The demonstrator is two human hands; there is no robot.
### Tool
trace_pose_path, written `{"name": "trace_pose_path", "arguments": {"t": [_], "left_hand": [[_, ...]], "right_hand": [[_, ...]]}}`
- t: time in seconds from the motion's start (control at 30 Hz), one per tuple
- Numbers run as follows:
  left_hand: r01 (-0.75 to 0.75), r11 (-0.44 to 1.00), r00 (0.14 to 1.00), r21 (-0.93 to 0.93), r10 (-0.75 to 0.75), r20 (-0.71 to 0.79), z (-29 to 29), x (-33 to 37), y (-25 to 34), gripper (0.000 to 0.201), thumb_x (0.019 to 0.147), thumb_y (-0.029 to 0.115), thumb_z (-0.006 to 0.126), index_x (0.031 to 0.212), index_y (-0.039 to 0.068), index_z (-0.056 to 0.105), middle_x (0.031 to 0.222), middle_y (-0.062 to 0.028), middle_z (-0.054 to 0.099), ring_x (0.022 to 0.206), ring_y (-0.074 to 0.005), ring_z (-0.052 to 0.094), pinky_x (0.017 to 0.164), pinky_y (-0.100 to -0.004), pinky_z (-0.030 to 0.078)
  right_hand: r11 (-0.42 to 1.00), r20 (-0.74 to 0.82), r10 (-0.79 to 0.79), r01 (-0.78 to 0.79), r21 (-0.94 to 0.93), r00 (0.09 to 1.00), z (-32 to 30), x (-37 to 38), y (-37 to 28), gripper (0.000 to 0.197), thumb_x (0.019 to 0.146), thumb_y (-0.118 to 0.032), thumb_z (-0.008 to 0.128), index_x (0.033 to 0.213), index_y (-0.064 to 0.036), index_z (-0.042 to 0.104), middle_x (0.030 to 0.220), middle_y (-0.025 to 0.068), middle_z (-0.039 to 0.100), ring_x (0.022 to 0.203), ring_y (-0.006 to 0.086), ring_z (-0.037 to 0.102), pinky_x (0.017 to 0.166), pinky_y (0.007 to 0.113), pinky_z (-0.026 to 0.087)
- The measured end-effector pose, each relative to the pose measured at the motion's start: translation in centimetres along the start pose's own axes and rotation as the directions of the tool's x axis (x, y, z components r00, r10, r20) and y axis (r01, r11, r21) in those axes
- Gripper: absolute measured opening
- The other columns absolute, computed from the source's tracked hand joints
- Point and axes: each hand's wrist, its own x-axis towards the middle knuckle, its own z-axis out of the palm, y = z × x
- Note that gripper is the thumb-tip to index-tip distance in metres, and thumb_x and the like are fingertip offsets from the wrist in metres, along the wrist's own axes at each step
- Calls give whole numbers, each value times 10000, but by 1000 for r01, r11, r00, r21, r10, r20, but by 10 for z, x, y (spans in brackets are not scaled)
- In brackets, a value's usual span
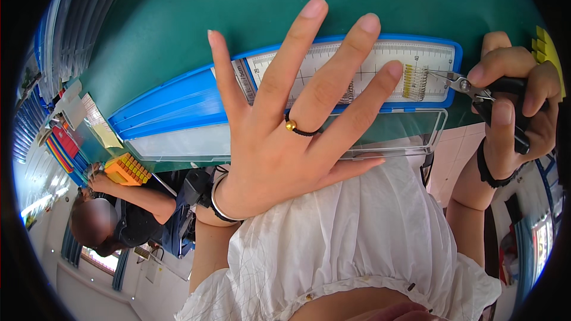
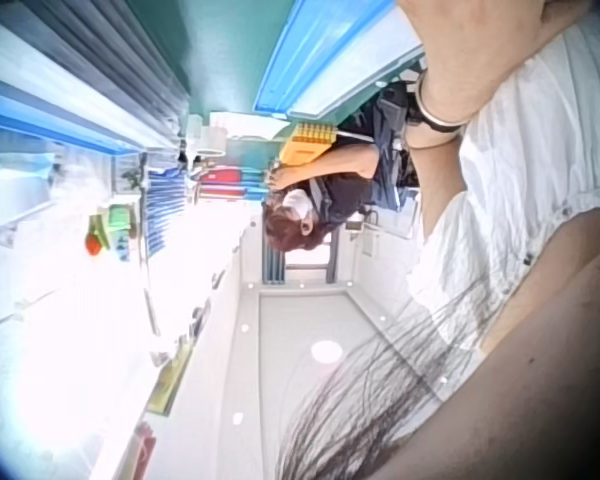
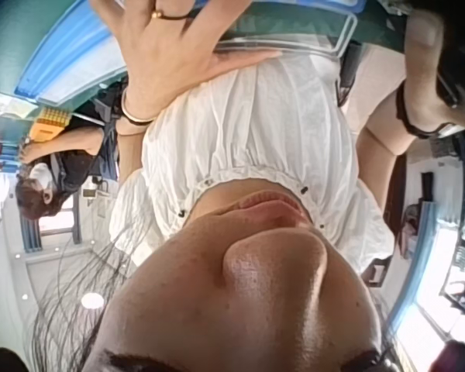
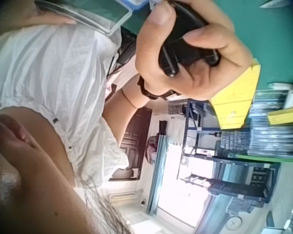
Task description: Cutting small electronic components or wires to a specific length using a measuring jig and pliers.
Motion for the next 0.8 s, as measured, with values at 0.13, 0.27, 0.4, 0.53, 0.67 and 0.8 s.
{"name": "trace_pose_path", "arguments": {"t": [0.13, 0.27, 0.4, 0.53, 0.67, 0.8], "left_hand": [[7, 1000, 1000, 0, -7, 0, 0, 0, 1, 755, 634, 717, 718, 1272, 314, 721, 1514, -31, 518, 1448, -374, 380, 1136, -734, 126], [9, 1000, 1000, 16, -9, -8, 2, 2, 1, 752, 640, 741, 698, 1276, 341, 718, 1513, -14, 511, 1447, -384, 376, 1126, -736, 154], [17, 999, 1000, 35, -16, -16, 3, 2, 2, 742, 636, 765, 681, 1276, 391, 710, 1514, 4, 495, 1442, -397, 376, 1111, -731, 190], [24, 999, 1000, 35, -23, -13, 4, 1, 1, 744, 608, 757, 700, 1275, 426, 702, 1519, 10, 482, 1445, -401, 366, 1102, -734, 201], [23, 999, 1000, 34, -23, 1, 3, 1, 1, 755, 582, 741, 720, 1275, 442, 697, 1525, 14, 474, 1449, -401, 359, 1099, -738, 202], [28, 999, 1000, 22, -28, 8, 3, 1, 1, 766, 564, 721, 739, 1276, 442, 696, 1526, 16, 472, 1451, -402, 356, 1100, -740, 197]], "right_hand": [[999, -9, -40, 40, 21, 999, -2, -1, 4, 277, 937, -139, 645, 962, -106, 371, 955, 257, 650, 830, 242, 486, 745, 365, 405], [998, 21, 43, -44, 36, 999, -5, -4, 1, 279, 943, -148, 646, 966, -110, 370, 958, 254, 650, 828, 240, 486, 773, 374, 404], [999, -6, 27, -27, -19, 1000, 1, 0, -1, 291, 949, -169, 657, 962, -113, 371, 959, 253, 653, 844, 245, 502, 802, 376, 416], [999, -12, -10, 10, -41, 1000, -4, -2, 3, 295, 954, -185, 662, 960, -108, 378, 962, 255, 658, 860, 254, 524, 796, 369, 432], [1000, 8, -26, 27, -6, 1000, -4, 3, 1, 273, 924, -81, 650, 957, -95, 379, 949, 278, 667, 818, 232, 544, 779, 354, 455], [998, 33, -62, 61, 31, 998, -3, 9, 2, 284, 894, 23, 637, 953, -83, 381, 936, 301, 677, 777, 210, 564, 763, 339, 479]]}}
